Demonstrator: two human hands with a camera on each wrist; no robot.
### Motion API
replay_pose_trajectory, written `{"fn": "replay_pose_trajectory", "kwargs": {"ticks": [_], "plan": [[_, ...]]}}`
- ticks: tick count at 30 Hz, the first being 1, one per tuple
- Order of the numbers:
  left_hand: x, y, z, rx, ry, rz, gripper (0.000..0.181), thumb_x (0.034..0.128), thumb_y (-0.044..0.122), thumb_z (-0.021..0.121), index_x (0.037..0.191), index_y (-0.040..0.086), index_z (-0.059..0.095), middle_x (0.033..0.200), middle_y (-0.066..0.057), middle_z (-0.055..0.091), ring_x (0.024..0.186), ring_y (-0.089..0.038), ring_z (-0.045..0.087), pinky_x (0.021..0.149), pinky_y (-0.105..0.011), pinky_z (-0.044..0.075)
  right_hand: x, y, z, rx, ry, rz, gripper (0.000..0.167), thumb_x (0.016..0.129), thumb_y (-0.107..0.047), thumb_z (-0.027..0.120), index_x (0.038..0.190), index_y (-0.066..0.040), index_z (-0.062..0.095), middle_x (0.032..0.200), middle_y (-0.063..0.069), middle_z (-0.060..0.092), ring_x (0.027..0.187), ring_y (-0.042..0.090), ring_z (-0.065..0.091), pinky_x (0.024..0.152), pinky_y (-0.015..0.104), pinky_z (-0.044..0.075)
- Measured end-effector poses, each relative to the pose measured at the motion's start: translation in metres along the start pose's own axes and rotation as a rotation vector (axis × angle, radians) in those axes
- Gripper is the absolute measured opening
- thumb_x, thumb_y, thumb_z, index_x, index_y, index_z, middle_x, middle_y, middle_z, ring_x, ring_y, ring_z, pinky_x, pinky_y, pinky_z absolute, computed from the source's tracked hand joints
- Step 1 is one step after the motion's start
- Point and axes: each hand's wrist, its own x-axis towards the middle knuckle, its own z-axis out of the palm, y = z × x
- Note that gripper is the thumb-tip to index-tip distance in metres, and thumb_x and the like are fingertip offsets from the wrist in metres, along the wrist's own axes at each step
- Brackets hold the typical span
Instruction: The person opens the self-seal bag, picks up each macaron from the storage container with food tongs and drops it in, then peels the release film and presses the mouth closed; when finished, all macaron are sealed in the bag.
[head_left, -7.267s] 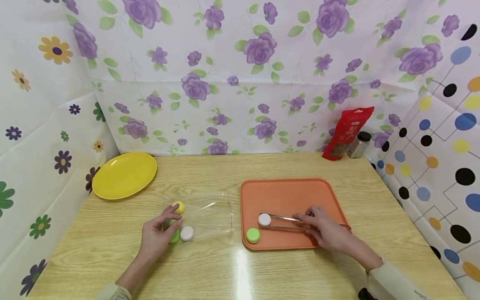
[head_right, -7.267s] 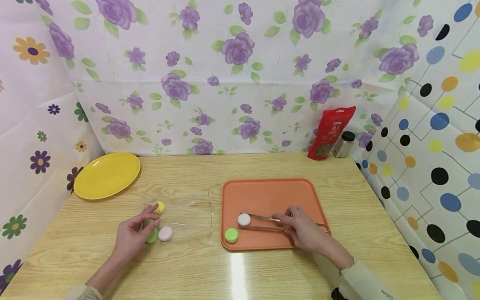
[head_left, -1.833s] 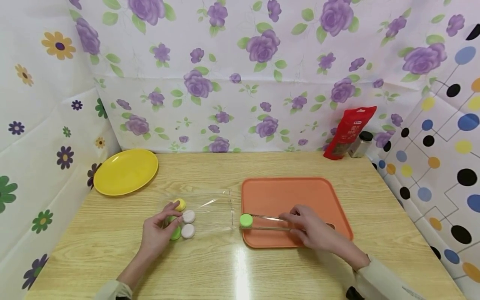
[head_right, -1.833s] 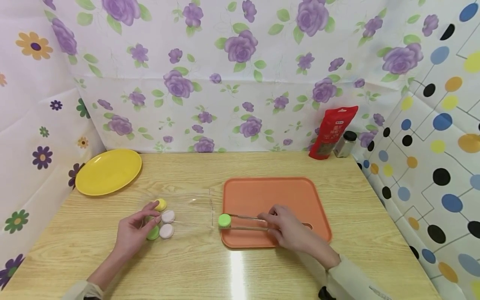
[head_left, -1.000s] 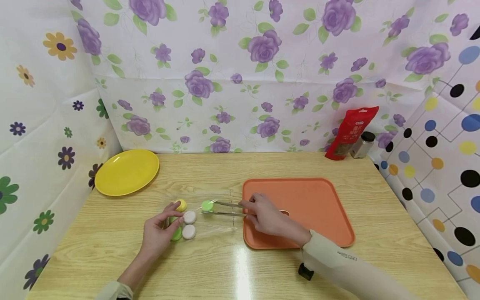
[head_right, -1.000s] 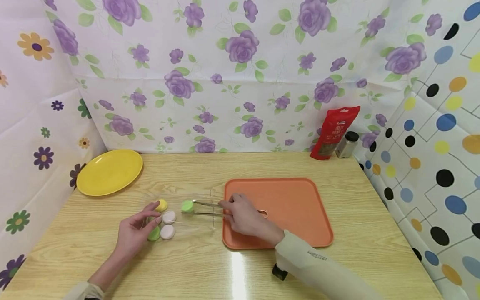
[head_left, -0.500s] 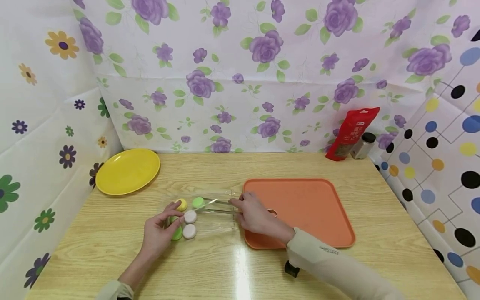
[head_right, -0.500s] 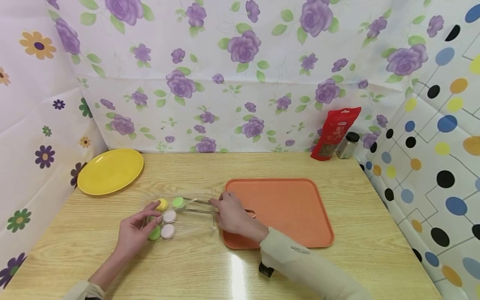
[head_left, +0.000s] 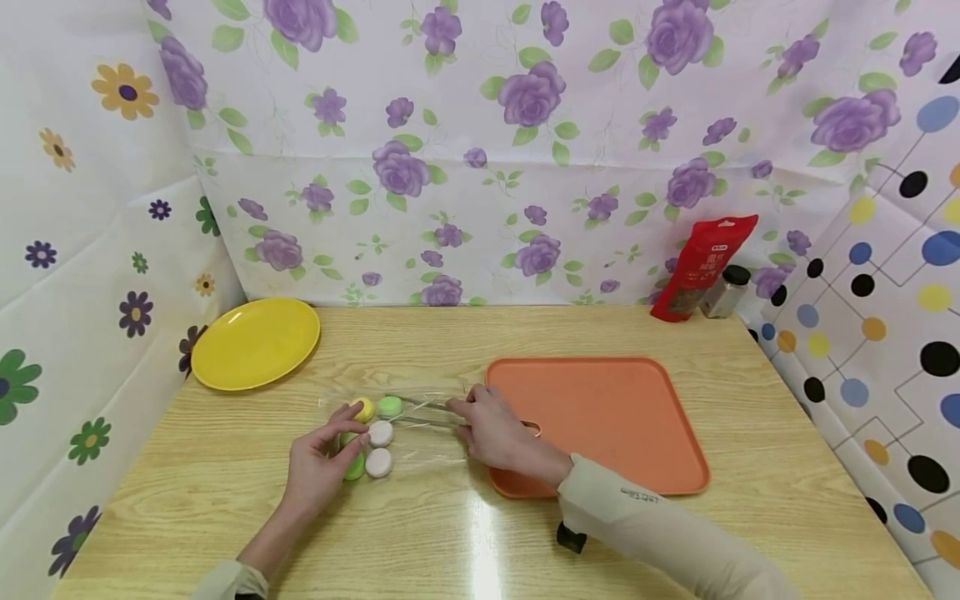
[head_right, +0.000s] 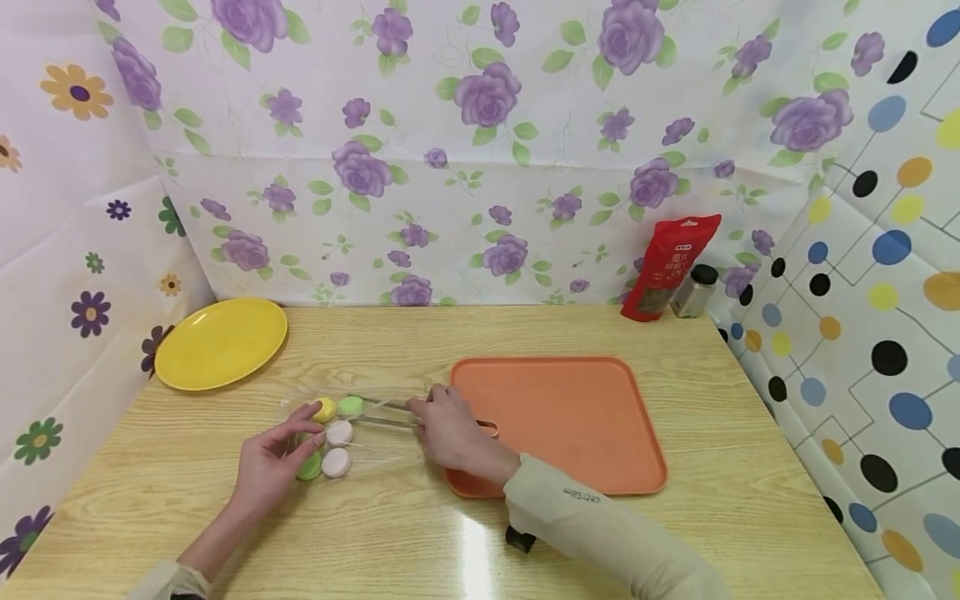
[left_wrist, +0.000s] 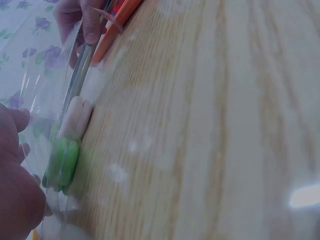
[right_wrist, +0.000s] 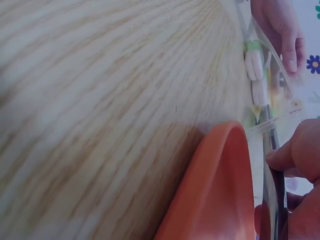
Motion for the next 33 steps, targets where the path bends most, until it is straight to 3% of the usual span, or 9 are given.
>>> {"fn": "replay_pose_trajectory", "kwargs": {"ticks": [7,13,18,21,27,33], "plan": [[0.000,0.001,0.001,-0.001,0.000,0.001,0.011,0.0828,-0.017,0.072,0.088,-0.007,0.071,0.124,-0.030,0.062,0.132,-0.030,0.049,0.107,-0.018,0.037,0.004,-0.002,0.001,0.000,-0.006,0.007,0.037,0.094,-0.012,0.070,0.130,-0.012,0.065,0.101,0.011,0.057,0.091,0.027,0.051,0.071,0.034,0.047],[0.001,-0.002,0.000,0.002,-0.010,-0.034,0.010,0.0839,-0.015,0.071,0.089,-0.007,0.071,0.126,-0.026,0.063,0.134,-0.043,0.044,0.108,-0.016,0.034,0.003,-0.002,-0.008,0.041,-0.067,0.044,0.037,0.095,-0.011,0.070,0.131,-0.011,0.063,0.101,0.012,0.056,0.091,0.029,0.050,0.068,0.034,0.047],[0.001,-0.001,-0.001,0.003,-0.011,-0.044,0.009,0.0842,-0.014,0.072,0.089,-0.007,0.071,0.126,-0.025,0.063,0.134,-0.045,0.042,0.107,-0.014,0.033,-0.002,0.000,-0.012,0.070,-0.095,0.056,0.038,0.095,-0.009,0.068,0.132,-0.009,0.062,0.101,0.013,0.057,0.089,0.028,0.049,0.068,0.033,0.045],[0.001,-0.001,-0.001,-0.002,-0.006,-0.037,0.009,0.0840,-0.014,0.072,0.089,-0.007,0.071,0.126,-0.025,0.063,0.134,-0.039,0.045,0.107,-0.016,0.034,-0.004,0.001,-0.012,0.073,-0.080,0.035,0.036,0.095,-0.010,0.070,0.131,-0.008,0.063,0.099,0.013,0.057,0.086,0.027,0.048,0.067,0.033,0.044],[0.000,0.002,0.000,-0.020,0.002,-0.010,0.009,0.0833,-0.016,0.072,0.088,-0.009,0.071,0.125,-0.028,0.062,0.130,-0.013,0.051,0.108,-0.018,0.035,0.001,0.003,-0.007,0.032,-0.030,-0.049,0.034,0.094,-0.011,0.071,0.127,-0.006,0.066,0.094,0.009,0.060,0.090,0.025,0.052,0.077,0.037,0.044],[0.000,0.002,-0.001,0.001,0.008,-0.024,0.009,0.0830,-0.016,0.072,0.088,-0.008,0.071,0.124,-0.028,0.062,0.130,-0.014,0.051,0.107,-0.016,0.035,0.002,0.002,-0.012,0.095,-0.084,-0.003,0.037,0.094,-0.007,0.069,0.131,-0.005,0.063,0.095,0.011,0.059,0.090,0.028,0.049,0.073,0.035,0.044]]}}
